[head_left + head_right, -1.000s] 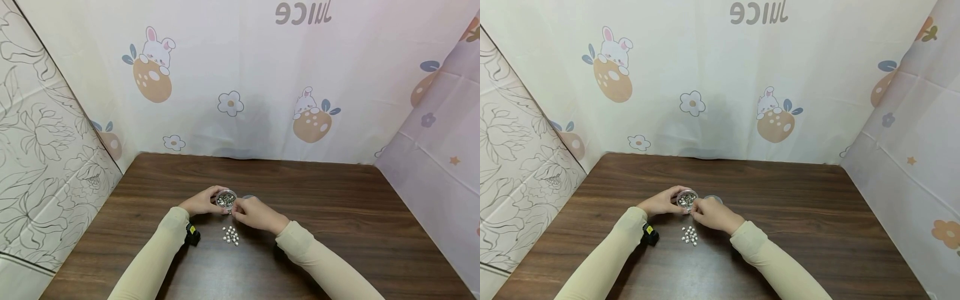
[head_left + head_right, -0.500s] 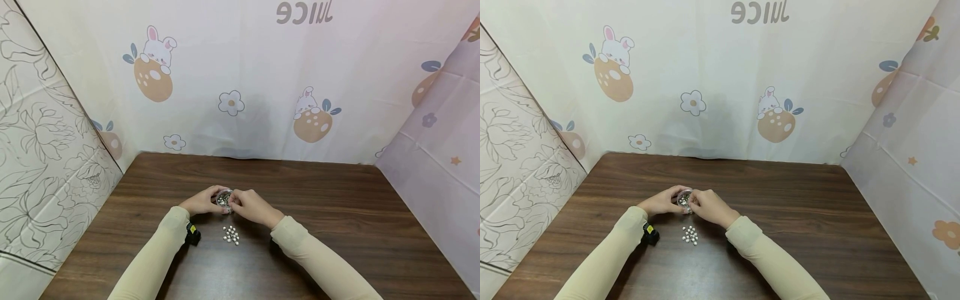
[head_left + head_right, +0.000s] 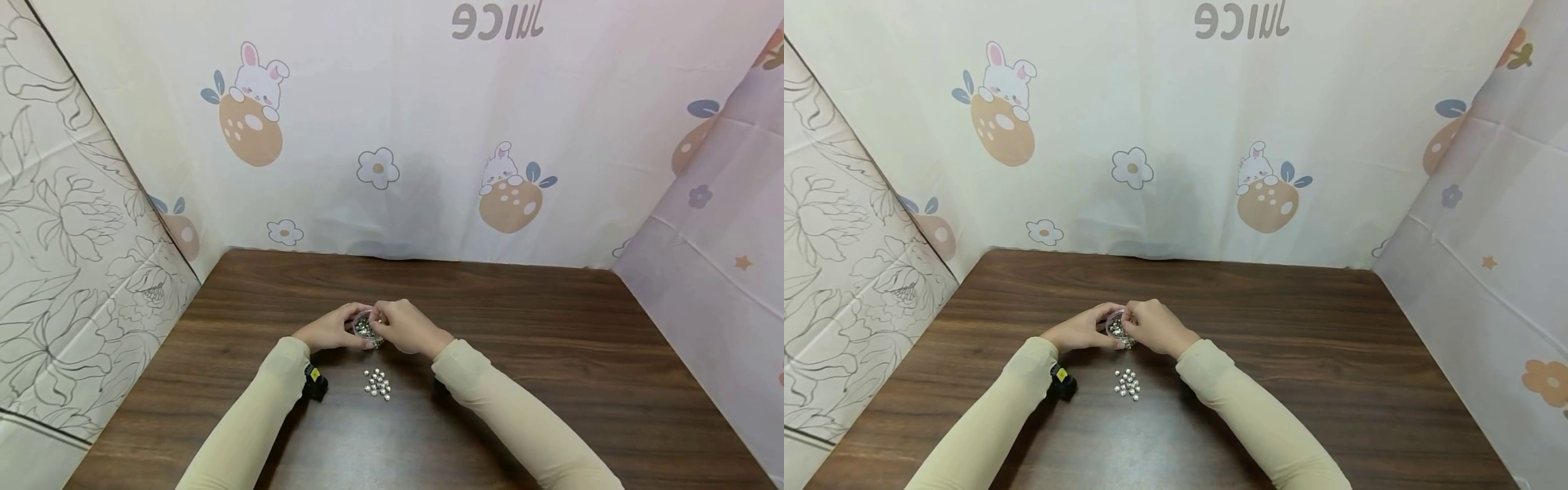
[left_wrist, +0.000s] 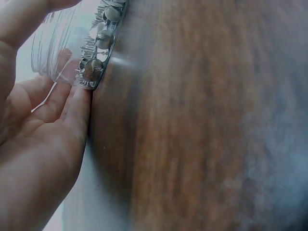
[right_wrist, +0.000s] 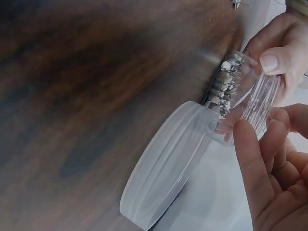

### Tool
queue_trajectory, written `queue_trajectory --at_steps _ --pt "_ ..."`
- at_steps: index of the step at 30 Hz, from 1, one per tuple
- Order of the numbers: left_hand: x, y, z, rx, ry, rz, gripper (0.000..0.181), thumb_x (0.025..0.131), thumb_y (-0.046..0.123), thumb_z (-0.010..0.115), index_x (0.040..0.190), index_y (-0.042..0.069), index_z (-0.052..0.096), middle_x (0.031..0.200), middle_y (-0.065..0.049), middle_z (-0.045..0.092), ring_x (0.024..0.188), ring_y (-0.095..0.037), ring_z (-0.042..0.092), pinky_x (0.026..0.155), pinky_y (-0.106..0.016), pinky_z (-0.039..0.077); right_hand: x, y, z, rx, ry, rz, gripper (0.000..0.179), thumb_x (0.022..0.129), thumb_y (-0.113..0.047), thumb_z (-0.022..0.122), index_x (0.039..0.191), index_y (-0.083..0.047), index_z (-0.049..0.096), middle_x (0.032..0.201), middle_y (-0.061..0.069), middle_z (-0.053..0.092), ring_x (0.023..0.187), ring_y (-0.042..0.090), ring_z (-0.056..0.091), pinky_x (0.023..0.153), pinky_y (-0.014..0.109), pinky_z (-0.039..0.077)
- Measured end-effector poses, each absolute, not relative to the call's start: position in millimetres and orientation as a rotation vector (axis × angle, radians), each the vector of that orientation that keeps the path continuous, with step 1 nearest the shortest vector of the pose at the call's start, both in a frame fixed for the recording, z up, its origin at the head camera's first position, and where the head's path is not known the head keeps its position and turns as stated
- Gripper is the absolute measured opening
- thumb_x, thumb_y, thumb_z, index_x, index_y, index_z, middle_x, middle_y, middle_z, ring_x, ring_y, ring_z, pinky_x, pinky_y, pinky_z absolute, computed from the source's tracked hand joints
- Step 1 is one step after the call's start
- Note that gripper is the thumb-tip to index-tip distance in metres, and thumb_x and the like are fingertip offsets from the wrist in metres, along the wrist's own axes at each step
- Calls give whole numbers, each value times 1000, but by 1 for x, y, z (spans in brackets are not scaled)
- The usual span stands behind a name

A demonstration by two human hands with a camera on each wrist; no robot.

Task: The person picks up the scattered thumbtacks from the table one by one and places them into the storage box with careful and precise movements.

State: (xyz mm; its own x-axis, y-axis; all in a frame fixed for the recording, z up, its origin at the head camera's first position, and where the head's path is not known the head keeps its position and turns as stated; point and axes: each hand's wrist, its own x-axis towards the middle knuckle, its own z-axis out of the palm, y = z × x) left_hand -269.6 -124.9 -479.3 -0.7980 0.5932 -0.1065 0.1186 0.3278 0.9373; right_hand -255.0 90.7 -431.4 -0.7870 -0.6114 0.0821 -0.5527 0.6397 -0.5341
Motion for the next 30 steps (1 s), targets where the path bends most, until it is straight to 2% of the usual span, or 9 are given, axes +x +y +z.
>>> queue_trajectory --at_steps 7,11,22,30 --pt "-269 -124 -479 631 2144 1485 69 86 17 82 146 14 46 141 -6 49 122 -22 54 105 -44 43 -261 89 -434 -961 2768 -816 8 100 -16 64 100 -10 69 72 -7 61 58 5 53 58 25 48" --pt "-269 -124 -478 636 2152 1476 70 86 17 82 146 15 46 143 -5 47 128 -20 50 110 -43 38 -260 91 -434 -951 2766 -823 11 100 -16 64 104 -8 70 74 -6 62 59 5 54 60 26 49" --pt "-269 -124 -477 634 2168 1467 71 85 20 83 145 13 46 142 -6 47 125 -20 52 110 -43 37 -245 103 -429 -954 2775 -868 9 100 -18 63 104 -10 64 66 -7 55 49 4 45 53 25 45" --pt "-270 -124 -479 632 2170 1471 70 85 18 83 145 12 47 137 -7 52 120 -21 54 104 -45 43 -232 112 -429 -1014 2752 -886 5 98 -14 63 99 -9 64 66 -10 56 53 3 46 52 24 44"
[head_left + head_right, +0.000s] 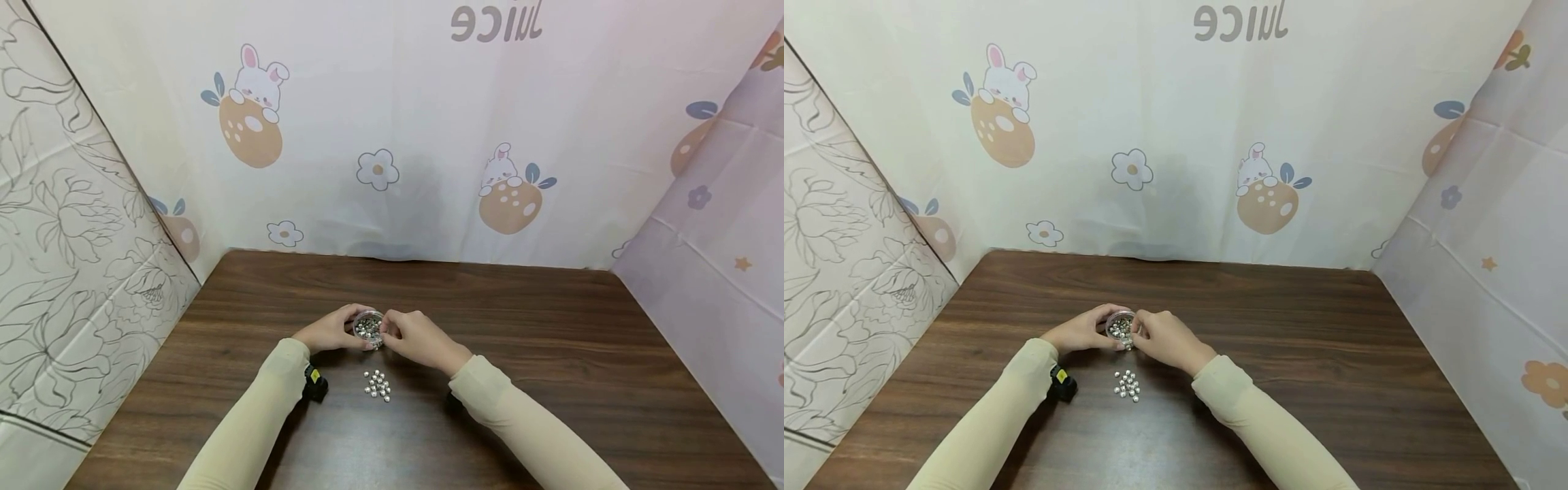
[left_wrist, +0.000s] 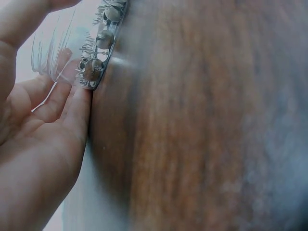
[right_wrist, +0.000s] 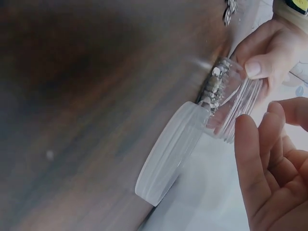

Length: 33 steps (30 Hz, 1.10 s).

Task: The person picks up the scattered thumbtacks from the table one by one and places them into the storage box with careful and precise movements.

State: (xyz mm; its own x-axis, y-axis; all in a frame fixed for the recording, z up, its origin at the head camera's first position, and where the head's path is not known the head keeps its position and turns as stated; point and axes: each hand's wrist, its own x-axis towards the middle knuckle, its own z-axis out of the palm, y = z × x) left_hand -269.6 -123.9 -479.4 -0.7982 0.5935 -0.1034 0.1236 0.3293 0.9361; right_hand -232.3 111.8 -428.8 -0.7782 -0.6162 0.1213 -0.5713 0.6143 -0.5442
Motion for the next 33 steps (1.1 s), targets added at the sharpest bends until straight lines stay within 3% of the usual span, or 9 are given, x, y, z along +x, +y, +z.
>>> queue_trajectory --at_steps 8,19,26,33 --pt "-269 -124 -478 639 2168 1477 69 86 18 82 144 12 47 138 -7 51 122 -21 53 106 -43 42 -224 117 -434 -1078 2730 -819 4 96 -15 68 96 -16 64 66 -13 55 56 1 48 56 23 45" --pt "-269 -124 -479 652 2148 1501 70 84 13 84 144 11 47 136 -7 54 122 -21 55 105 -42 42 -216 120 -439 -1228 2592 -812 6 93 -8 69 93 -13 65 67 -14 54 57 -2 47 55 20 44" --pt "-266 -123 -476 638 2172 1513 69 84 8 82 144 8 47 139 -11 51 124 -27 53 107 -47 40 -206 124 -440 -1210 2469 -765 9 91 -7 69 92 -15 66 70 -15 56 62 -3 51 59 18 46" --pt "-267 -123 -478 634 2217 1467 68 84 17 84 143 13 49 141 -6 49 128 -21 50 110 -41 37 -200 126 -443 -1225 2436 -726 11 90 -4 70 90 -15 67 73 -15 57 64 -3 53 61 17 47"
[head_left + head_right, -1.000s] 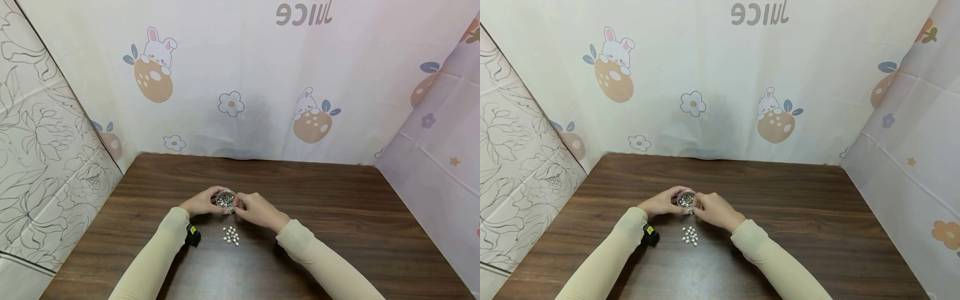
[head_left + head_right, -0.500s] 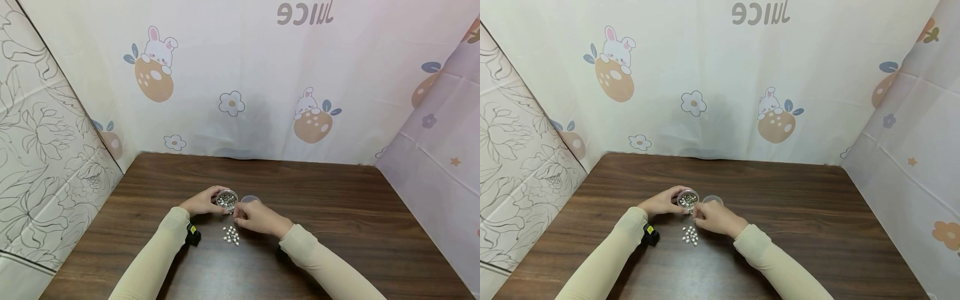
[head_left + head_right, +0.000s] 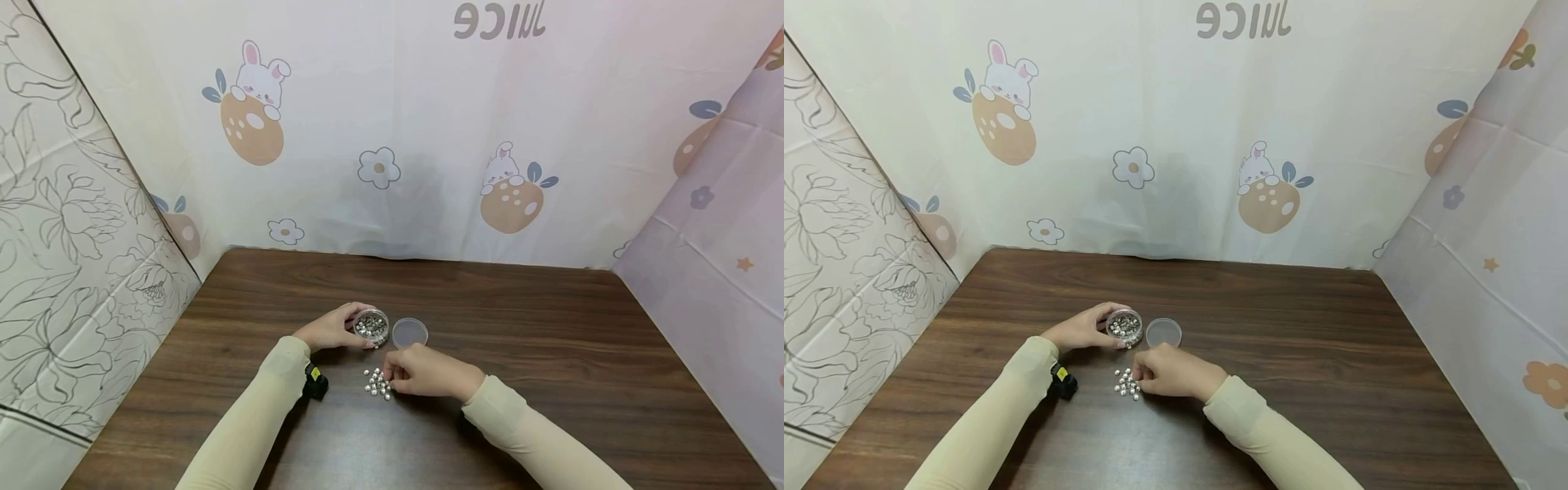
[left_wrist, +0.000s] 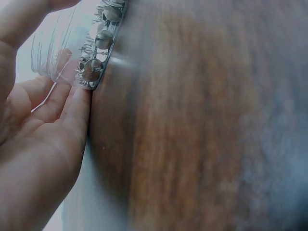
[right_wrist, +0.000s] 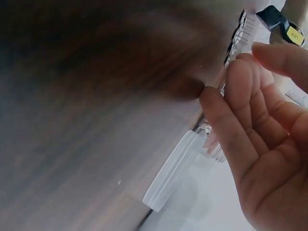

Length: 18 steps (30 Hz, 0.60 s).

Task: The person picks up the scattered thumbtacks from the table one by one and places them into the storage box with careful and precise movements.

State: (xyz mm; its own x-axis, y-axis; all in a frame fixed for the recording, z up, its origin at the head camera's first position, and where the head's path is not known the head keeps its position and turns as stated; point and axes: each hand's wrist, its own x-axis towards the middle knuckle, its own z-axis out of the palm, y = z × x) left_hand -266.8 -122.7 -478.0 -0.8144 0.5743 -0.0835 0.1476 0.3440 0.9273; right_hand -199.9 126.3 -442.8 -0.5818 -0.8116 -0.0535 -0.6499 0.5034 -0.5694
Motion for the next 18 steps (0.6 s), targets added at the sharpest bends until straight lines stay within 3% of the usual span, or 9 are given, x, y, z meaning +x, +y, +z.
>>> queue_trajectory --at_steps 18 --pt "-267 -125 -478 620 2218 1451 71 84 20 85 144 15 48 140 -5 49 127 -20 51 110 -42 38 -187 118 -443 -1275 2588 -630 15 88 -7 74 81 -15 64 72 -15 56 64 -4 50 60 14 45"
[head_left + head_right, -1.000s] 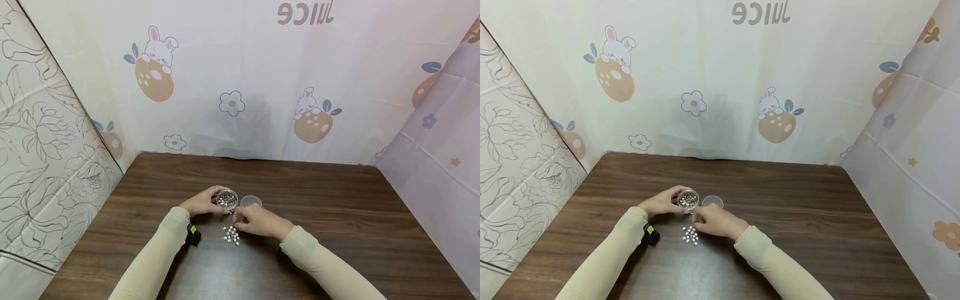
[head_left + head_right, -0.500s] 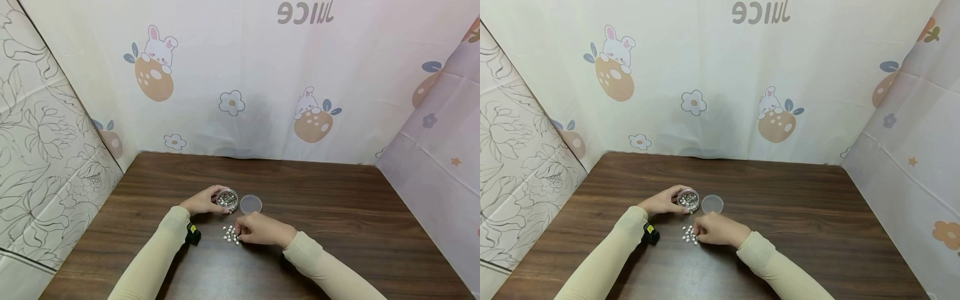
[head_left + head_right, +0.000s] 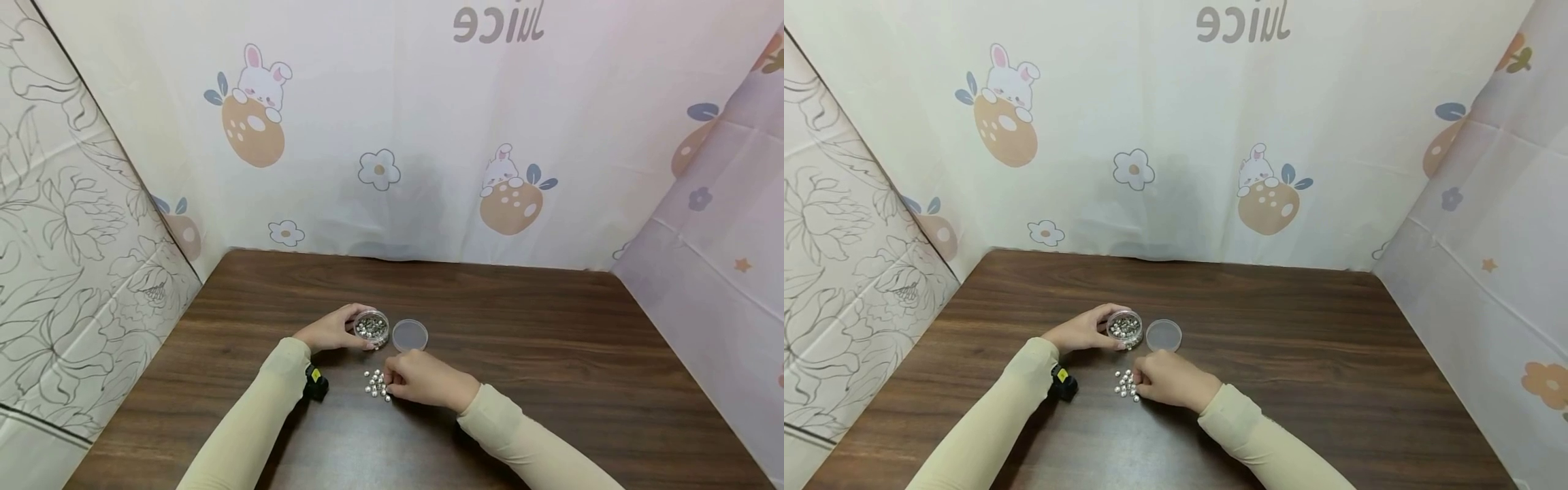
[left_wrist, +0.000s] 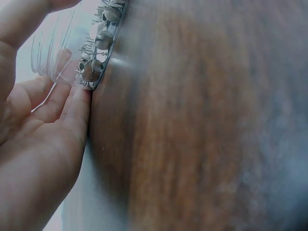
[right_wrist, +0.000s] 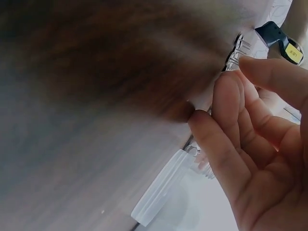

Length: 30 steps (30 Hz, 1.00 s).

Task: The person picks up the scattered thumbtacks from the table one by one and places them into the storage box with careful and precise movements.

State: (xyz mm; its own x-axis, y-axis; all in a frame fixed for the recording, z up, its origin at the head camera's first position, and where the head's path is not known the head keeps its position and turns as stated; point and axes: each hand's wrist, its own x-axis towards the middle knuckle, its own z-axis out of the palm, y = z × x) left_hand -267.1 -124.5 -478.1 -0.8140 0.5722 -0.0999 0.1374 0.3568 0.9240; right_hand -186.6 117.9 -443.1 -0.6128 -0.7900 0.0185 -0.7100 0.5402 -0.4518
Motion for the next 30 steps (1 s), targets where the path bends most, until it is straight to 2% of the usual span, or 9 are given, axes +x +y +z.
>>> queue_trajectory --at_steps 10,22,30 --pt "-268 -125 -482 581 2160 1481 72 82 21 86 143 19 49 138 -1 50 122 -16 55 104 -39 43 -182 116 -441 -1331 2651 -538 23 87 -3 73 75 -16 59 66 -15 45 58 -3 41 54 14 37" --pt "-266 -124 -477 602 2141 1518 71 84 14 84 144 14 47 140 -7 49 124 -23 54 105 -43 43 -186 118 -442 -1277 2642 -585 17 89 -3 67 78 -14 60 63 -14 46 54 -4 41 51 15 38" --pt "-266 -124 -478 596 2157 1493 70 84 18 84 144 16 48 140 -5 49 128 -21 52 107 -43 41 -190 120 -440 -1237 2580 -658 17 93 -4 66 82 -15 59 65 -14 48 55 -4 42 53 16 40"
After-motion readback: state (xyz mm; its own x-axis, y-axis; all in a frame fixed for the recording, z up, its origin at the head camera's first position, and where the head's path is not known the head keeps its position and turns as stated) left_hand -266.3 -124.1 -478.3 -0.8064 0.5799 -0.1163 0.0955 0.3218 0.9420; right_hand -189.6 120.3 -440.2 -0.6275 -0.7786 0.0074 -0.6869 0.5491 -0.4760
